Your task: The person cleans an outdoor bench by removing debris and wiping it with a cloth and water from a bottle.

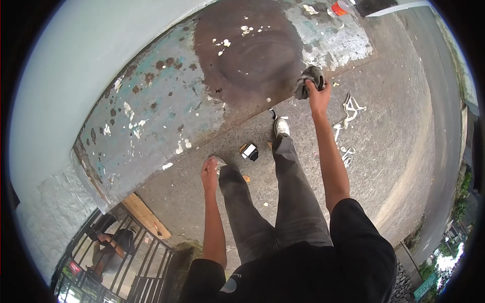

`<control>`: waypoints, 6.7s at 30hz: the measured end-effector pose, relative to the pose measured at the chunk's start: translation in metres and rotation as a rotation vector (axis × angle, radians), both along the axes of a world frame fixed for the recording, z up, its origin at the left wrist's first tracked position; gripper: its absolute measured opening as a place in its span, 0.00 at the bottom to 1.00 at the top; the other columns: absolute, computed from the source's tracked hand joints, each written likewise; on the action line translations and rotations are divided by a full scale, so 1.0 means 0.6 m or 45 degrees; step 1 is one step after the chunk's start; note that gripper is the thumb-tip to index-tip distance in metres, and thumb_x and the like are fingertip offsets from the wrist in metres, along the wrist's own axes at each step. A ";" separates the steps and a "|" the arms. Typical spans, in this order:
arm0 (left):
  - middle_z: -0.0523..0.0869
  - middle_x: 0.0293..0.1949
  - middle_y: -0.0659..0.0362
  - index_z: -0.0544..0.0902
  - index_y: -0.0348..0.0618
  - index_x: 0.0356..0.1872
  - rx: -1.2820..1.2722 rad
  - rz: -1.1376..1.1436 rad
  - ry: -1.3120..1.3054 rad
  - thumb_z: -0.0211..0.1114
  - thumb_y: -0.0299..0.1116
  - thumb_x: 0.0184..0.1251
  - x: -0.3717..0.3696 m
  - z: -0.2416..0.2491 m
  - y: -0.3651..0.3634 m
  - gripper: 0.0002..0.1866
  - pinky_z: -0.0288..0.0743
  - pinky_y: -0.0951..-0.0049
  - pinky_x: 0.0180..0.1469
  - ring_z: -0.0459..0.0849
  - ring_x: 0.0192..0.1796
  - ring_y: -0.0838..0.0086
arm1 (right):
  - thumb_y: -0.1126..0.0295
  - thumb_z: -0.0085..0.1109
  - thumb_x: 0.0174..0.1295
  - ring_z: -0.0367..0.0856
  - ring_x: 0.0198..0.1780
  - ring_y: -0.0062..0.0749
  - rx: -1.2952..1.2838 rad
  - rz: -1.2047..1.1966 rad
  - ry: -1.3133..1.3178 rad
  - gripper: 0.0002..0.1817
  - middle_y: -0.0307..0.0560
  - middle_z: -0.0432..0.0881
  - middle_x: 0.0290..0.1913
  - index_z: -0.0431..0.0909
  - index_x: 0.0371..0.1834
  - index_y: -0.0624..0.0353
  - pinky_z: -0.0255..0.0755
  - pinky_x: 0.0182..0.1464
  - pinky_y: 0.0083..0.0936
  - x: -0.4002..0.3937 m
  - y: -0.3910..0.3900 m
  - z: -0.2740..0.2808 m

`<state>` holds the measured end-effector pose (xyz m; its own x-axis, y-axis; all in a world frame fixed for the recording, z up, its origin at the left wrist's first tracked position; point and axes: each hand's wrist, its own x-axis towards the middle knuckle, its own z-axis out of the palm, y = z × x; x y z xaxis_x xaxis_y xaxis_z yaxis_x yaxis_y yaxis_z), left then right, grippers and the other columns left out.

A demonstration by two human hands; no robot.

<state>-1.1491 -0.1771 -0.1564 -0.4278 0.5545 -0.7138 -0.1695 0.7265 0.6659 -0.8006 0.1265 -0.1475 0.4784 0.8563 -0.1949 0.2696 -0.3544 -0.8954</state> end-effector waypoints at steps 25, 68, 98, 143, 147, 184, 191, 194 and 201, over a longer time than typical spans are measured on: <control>0.85 0.49 0.54 0.82 0.57 0.58 1.128 -1.466 1.383 0.66 0.47 0.63 0.684 0.136 1.200 0.22 0.78 0.61 0.54 0.84 0.52 0.62 | 0.59 0.74 0.50 0.68 0.63 0.61 0.108 0.515 -0.512 0.50 0.65 0.65 0.67 0.54 0.74 0.63 0.65 0.63 0.46 0.337 0.153 0.005; 0.79 0.38 0.52 0.81 0.39 0.46 0.741 -0.735 0.979 0.67 0.35 0.60 0.034 0.262 0.325 0.15 0.70 0.59 0.49 0.76 0.45 0.55 | 0.66 0.72 0.44 0.73 0.59 0.44 0.431 1.427 -0.432 0.31 0.47 0.79 0.53 0.75 0.55 0.57 0.58 0.61 0.42 -0.264 -0.101 0.161; 0.83 0.24 0.41 0.83 0.27 0.24 -0.076 -0.856 0.847 0.58 0.48 0.67 -0.063 0.179 0.179 0.27 0.76 0.53 0.42 0.84 0.33 0.47 | 0.66 0.70 0.48 0.72 0.59 0.38 0.404 1.316 -0.970 0.30 0.38 0.78 0.55 0.73 0.57 0.52 0.55 0.59 0.54 -0.381 -0.289 0.099; 0.85 0.35 0.61 0.84 0.34 0.41 0.004 0.617 -0.058 0.73 0.38 0.61 -0.002 0.049 -0.071 0.16 0.73 0.78 0.44 0.80 0.38 0.81 | 0.66 0.74 0.47 0.71 0.61 0.39 0.491 1.377 -1.632 0.32 0.34 0.77 0.60 0.77 0.60 0.45 0.55 0.59 0.48 -0.346 0.001 0.040; 0.85 0.34 0.61 0.84 0.35 0.40 -0.047 0.593 -0.029 0.73 0.38 0.61 0.002 0.044 -0.079 0.16 0.73 0.78 0.44 0.80 0.38 0.80 | 0.66 0.73 0.47 0.71 0.61 0.40 0.487 1.388 -1.632 0.32 0.34 0.77 0.59 0.77 0.60 0.43 0.55 0.59 0.48 -0.348 0.001 0.041; 0.85 0.36 0.61 0.84 0.32 0.44 0.086 0.593 0.115 0.74 0.39 0.59 -0.002 0.045 -0.045 0.20 0.73 0.78 0.44 0.78 0.38 0.81 | 0.68 0.71 0.45 0.74 0.56 0.40 0.582 1.281 -1.430 0.29 0.35 0.79 0.54 0.78 0.56 0.44 0.58 0.52 0.49 -0.346 -0.003 0.037; 0.85 0.36 0.61 0.84 0.33 0.44 0.086 0.590 0.157 0.74 0.39 0.59 -0.008 0.042 -0.048 0.20 0.73 0.77 0.45 0.79 0.39 0.80 | 0.61 0.75 0.45 0.74 0.56 0.40 0.495 1.255 -1.341 0.30 0.35 0.79 0.54 0.78 0.56 0.44 0.58 0.53 0.47 -0.328 -0.020 0.056; 0.85 0.36 0.61 0.84 0.33 0.44 0.090 0.592 0.163 0.74 0.39 0.59 -0.007 0.038 -0.049 0.20 0.74 0.77 0.45 0.79 0.39 0.80 | 0.62 0.75 0.45 0.74 0.56 0.39 0.525 1.256 -1.352 0.30 0.35 0.79 0.53 0.78 0.55 0.44 0.58 0.53 0.45 -0.316 -0.036 0.061; 0.86 0.37 0.61 0.84 0.34 0.43 0.055 0.556 0.195 0.75 0.39 0.58 -0.003 0.042 -0.046 0.19 0.74 0.77 0.43 0.79 0.39 0.80 | 0.64 0.73 0.44 0.75 0.54 0.38 0.579 1.365 -1.395 0.29 0.33 0.80 0.50 0.78 0.55 0.44 0.60 0.52 0.41 -0.296 -0.074 0.058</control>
<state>-1.1508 -0.2046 -0.1315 -0.7266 0.3265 -0.6046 -0.3510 0.5801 0.7350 -0.9781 0.0818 -0.1124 -0.6237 0.7616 0.1760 0.7613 0.6430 -0.0842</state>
